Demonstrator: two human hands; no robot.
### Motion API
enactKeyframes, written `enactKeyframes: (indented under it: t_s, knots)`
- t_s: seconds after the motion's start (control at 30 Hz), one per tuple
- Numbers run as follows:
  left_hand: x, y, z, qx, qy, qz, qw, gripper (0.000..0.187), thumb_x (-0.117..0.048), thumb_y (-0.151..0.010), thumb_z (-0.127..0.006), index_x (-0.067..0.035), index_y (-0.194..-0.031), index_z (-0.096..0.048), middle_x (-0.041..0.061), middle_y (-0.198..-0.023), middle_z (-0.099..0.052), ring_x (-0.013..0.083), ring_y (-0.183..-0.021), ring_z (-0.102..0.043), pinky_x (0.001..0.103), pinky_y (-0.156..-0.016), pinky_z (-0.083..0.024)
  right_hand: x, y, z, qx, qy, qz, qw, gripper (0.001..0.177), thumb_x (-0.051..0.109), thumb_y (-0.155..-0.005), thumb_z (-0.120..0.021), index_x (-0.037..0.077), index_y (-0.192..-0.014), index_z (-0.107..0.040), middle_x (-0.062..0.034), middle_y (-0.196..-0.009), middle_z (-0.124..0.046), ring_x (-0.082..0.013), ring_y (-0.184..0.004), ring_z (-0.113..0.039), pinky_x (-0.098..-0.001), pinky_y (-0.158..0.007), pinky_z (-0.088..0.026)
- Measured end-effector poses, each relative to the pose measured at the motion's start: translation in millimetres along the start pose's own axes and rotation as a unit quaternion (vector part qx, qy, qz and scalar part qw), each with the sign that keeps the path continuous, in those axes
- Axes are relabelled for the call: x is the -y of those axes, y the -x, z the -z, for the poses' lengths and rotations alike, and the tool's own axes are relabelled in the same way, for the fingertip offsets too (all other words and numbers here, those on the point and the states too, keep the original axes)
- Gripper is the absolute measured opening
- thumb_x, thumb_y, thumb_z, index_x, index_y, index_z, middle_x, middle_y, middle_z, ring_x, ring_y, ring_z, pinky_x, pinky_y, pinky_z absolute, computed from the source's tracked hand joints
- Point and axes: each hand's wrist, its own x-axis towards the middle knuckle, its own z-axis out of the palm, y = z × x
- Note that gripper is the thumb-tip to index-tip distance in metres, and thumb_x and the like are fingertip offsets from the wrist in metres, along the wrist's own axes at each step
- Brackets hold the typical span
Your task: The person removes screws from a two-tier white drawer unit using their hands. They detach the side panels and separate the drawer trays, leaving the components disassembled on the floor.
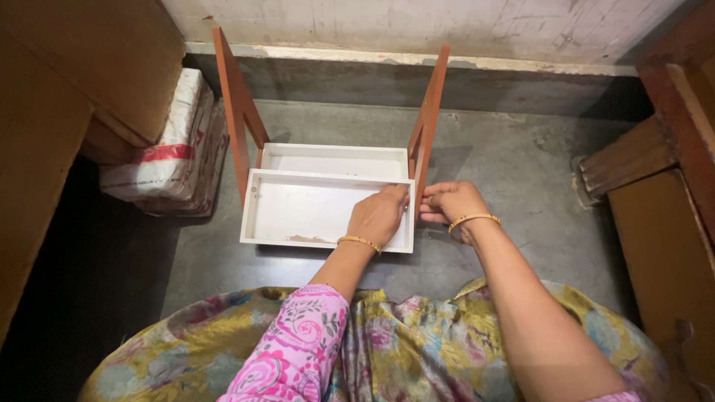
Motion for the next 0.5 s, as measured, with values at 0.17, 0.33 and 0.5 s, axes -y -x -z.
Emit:
enactKeyframes:
  t_s: [0.17, 0.33, 0.5]
  knots:
    - [-4.3, -3.7, -9.9, 0.004, 0.002, 0.118, 0.993, 0.033, -0.037, -0.105, -0.051, -0.011, -0.099, -0.07, 0.018, -0.093, -0.074, 0.0396, -0.088, -0.069, 0.053, -0.079, -0.052, 0.0, -1.3, -0.7, -0.013, 0.001, -0.01, 1.0, 0.019, -0.005, -0.092, -0.06, -0.009, -0.108, -0.069, -0.0161, -0.1, -0.074, -0.0209, -0.084, -0.075, -0.0293, -0.07, -0.065]
    - [5.9, 1.4, -9.2, -0.087, 0.165, 0.044, 0.981, 0.022, -0.027, -0.089, -0.065, -0.007, -0.097, -0.072, 0.012, -0.089, -0.075, 0.031, -0.074, -0.071, 0.044, -0.067, -0.055, -1.2, -5.6, 2.0, -0.002, 0.01, -0.015, 1.0, 0.017, -0.003, -0.092, -0.062, -0.007, -0.107, -0.069, -0.0154, -0.099, -0.075, -0.019, -0.081, -0.075, -0.0277, -0.067, -0.063]
    - [9.8, -0.1, -9.6, -0.03, 0.27, 0.118, 0.955, 0.018, -0.021, -0.086, -0.07, -0.01, -0.1, -0.073, 0.006, -0.088, -0.078, 0.0186, -0.067, -0.075, 0.033, -0.067, -0.058, -3.1, -7.1, 1.5, 0.001, 0.021, -0.009, 1.0, 0.017, 0.0, -0.093, -0.064, -0.006, -0.107, -0.071, -0.0149, -0.099, -0.076, -0.0183, -0.081, -0.074, -0.0271, -0.067, -0.062]
